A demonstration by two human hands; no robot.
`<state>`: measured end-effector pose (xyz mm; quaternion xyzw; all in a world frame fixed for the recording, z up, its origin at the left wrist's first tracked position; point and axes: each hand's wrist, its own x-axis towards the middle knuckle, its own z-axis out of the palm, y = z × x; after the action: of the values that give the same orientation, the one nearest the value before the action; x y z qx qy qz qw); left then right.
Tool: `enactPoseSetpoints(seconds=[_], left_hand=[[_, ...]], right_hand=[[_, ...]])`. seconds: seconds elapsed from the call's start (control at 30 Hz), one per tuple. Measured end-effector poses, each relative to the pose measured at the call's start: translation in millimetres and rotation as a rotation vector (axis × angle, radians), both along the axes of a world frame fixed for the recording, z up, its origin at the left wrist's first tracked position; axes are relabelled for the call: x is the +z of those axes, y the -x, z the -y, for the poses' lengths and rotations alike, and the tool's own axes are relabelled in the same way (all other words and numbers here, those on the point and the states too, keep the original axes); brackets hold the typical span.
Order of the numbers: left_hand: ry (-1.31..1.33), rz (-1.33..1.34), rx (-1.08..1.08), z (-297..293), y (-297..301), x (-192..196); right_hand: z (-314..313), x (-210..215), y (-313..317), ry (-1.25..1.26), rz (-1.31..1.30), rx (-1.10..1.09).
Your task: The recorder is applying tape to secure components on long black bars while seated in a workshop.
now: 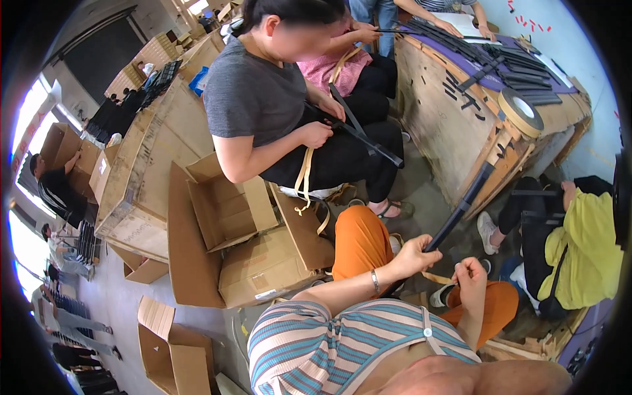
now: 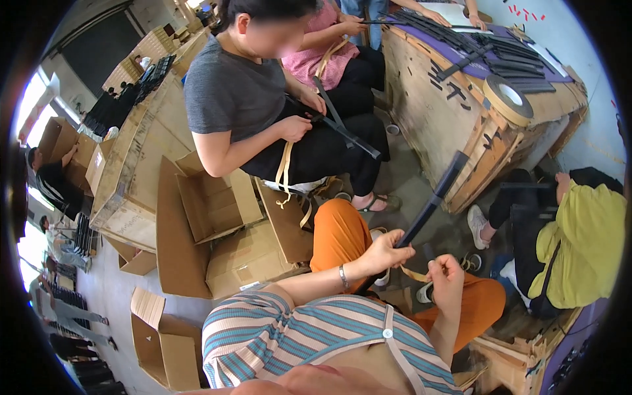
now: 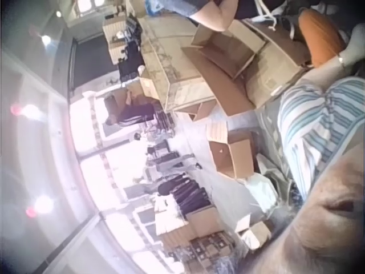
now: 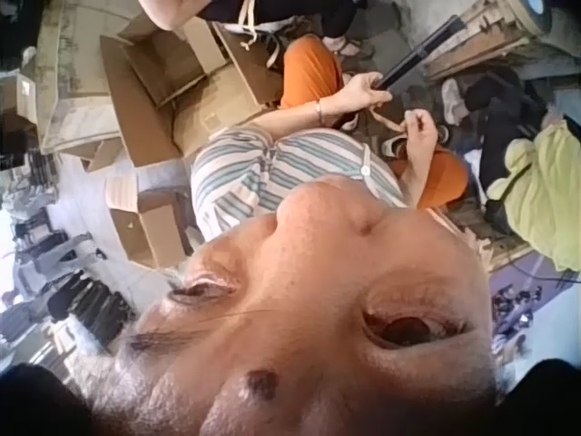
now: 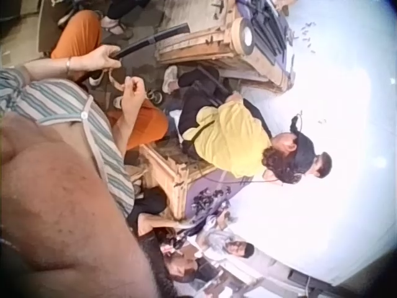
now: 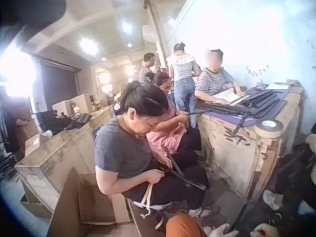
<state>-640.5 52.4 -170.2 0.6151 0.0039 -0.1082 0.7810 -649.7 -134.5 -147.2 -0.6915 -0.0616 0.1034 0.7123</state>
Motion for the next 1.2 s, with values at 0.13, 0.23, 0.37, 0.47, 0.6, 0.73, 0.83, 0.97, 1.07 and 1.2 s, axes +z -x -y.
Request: enactPoseSetpoints(seconds=[0.13, 0.23, 0.37, 0.47, 0.6, 0.73, 0.83, 0.97, 1.07, 1.2], left_hand=[[0.02, -0.1, -0.038, -10, 1, -19], [0.134, -0.03, -0.13, -17, 6, -54], [0.233, -0.08, -0.096, -12, 6, -33], [0.356, -0.08, -0.173, -8, -5, -21], [0.343, -0.051, -0.274, 1, -16, 0], [0.209, 0.008, -0.325, -6, -22, 30], [0.157, -0.022, -0.333, -10, -18, 48], [0.117, -0.058, -0.355, -12, -10, 54], [0.1, -0.078, -0.349, -12, -5, 57], [0.088, -0.084, -0.335, -14, -1, 57]], right_hand=[[8, 6, -3, 0.0, 0.042, -0.12], [9, 19, -6, 0.011, -0.013, -0.051], [3, 21, -10, -0.073, -0.021, -0.04], [3, 23, -13, -0.093, 0.001, -0.111], [14, 30, -18, -0.035, 0.055, -0.149], [13, 48, -32, -0.045, 0.162, -0.189], [11, 60, -39, -0.007, 0.272, -0.174], [8, 67, -43, -0.012, 0.35, -0.156], [7, 68, -44, 0.034, 0.425, -0.184], [2, 67, -46, 0.03, 0.437, -0.22]])
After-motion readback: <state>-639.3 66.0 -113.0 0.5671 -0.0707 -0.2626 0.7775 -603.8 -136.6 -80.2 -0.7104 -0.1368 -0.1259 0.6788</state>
